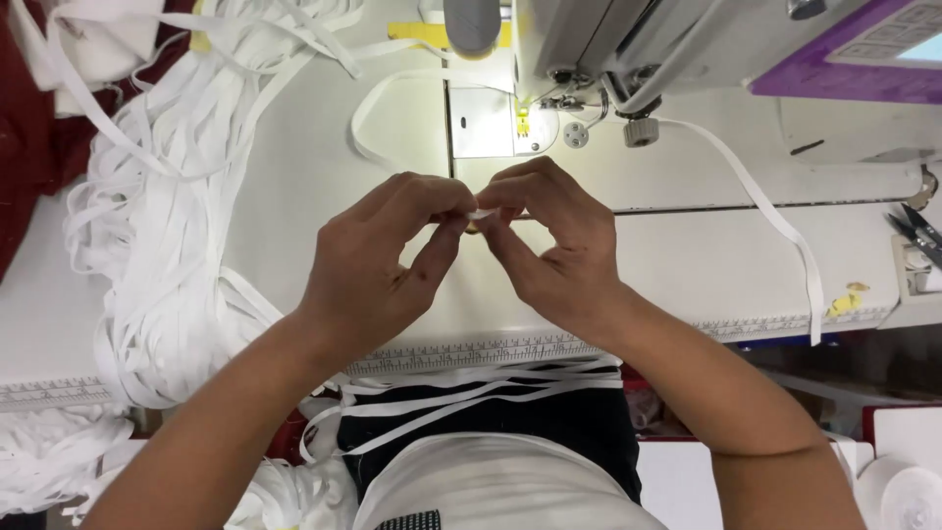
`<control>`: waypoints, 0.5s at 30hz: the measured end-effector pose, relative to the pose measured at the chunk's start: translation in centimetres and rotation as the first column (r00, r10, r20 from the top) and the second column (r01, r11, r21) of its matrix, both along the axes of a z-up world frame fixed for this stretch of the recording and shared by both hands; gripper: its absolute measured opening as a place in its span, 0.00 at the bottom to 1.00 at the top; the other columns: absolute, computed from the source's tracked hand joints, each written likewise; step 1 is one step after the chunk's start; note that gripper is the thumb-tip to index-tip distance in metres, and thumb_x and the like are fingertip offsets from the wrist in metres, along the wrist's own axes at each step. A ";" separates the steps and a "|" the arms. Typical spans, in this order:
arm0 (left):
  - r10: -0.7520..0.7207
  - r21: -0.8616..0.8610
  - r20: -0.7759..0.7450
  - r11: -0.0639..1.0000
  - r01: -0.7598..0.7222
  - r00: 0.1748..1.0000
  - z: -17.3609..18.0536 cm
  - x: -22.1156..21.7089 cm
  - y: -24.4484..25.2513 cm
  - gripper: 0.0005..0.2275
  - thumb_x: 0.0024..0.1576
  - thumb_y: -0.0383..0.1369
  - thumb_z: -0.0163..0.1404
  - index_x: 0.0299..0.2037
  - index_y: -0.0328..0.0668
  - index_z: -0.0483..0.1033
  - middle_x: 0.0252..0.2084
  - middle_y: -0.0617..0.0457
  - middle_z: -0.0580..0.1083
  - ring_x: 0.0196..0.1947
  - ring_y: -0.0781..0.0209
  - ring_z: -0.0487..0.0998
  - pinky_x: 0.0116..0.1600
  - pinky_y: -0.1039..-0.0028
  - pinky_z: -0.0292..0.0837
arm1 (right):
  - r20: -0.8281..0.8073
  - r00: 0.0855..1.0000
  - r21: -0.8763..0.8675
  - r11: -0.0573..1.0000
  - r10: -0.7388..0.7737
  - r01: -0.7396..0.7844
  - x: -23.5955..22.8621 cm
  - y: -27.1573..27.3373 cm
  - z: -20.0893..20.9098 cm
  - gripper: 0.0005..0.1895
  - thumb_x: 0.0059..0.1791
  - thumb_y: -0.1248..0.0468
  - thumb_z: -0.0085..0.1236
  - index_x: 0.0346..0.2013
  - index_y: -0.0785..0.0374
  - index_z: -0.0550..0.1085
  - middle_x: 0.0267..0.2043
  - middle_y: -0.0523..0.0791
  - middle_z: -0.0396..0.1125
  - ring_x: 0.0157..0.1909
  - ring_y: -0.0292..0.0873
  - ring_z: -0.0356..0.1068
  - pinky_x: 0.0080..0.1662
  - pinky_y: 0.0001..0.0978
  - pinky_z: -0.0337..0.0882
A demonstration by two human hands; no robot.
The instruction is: Cutting and preparing segments of white elastic banding at a sewing workstation using thread snips.
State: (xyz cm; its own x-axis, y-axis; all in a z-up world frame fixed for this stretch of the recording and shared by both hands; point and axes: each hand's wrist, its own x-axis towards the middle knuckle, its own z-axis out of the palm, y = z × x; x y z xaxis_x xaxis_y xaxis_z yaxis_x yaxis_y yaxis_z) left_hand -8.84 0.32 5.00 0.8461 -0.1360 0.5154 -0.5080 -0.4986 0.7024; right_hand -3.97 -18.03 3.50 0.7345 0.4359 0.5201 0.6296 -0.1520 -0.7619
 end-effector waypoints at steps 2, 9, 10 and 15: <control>0.023 -0.096 -0.143 0.995 -0.037 0.989 1.0 0.2 -0.2 0.03 0.64 0.23 0.50 0.45 0.40 0.74 0.40 0.54 0.76 0.39 0.64 0.79 0.46 0.76 0.79 | 0.283 0.958 -0.036 0.998 -0.041 0.053 1.4 0.1 -0.9 0.05 0.51 0.77 0.57 0.40 0.67 0.74 0.38 0.51 0.67 0.36 0.46 0.68 0.40 0.34 0.73; -0.262 -0.627 -0.627 0.729 -0.275 0.734 1.1 2.4 0.2 0.06 0.54 0.22 0.57 0.38 0.38 0.74 0.34 0.53 0.76 0.32 0.62 0.80 0.44 0.75 0.86 | 0.831 0.556 -0.144 0.977 0.032 0.159 4.4 -0.1 -1.4 0.04 0.51 0.76 0.58 0.39 0.70 0.74 0.34 0.49 0.66 0.28 0.46 0.58 0.38 0.42 0.61; -0.263 -0.626 -0.631 0.728 -0.280 0.730 0.9 2.6 0.2 0.06 0.54 0.22 0.57 0.38 0.38 0.74 0.34 0.53 0.76 0.32 0.62 0.80 0.44 0.75 0.86 | 0.827 0.561 -0.147 0.976 0.034 0.158 4.6 -0.3 -1.9 0.04 0.51 0.76 0.58 0.39 0.70 0.74 0.34 0.49 0.66 0.28 0.46 0.58 0.38 0.42 0.61; -0.052 -0.450 -0.504 0.868 -0.210 0.862 0.3 3.3 0.2 0.08 0.57 0.20 0.55 0.41 0.43 0.70 0.37 0.55 0.73 0.39 0.68 0.76 0.44 0.81 0.85 | 0.402 0.916 -0.137 0.987 -0.023 0.085 3.8 -0.1 -3.0 0.11 0.57 0.65 0.47 0.51 0.65 0.74 0.44 0.51 0.68 0.43 0.50 0.67 0.50 0.43 0.66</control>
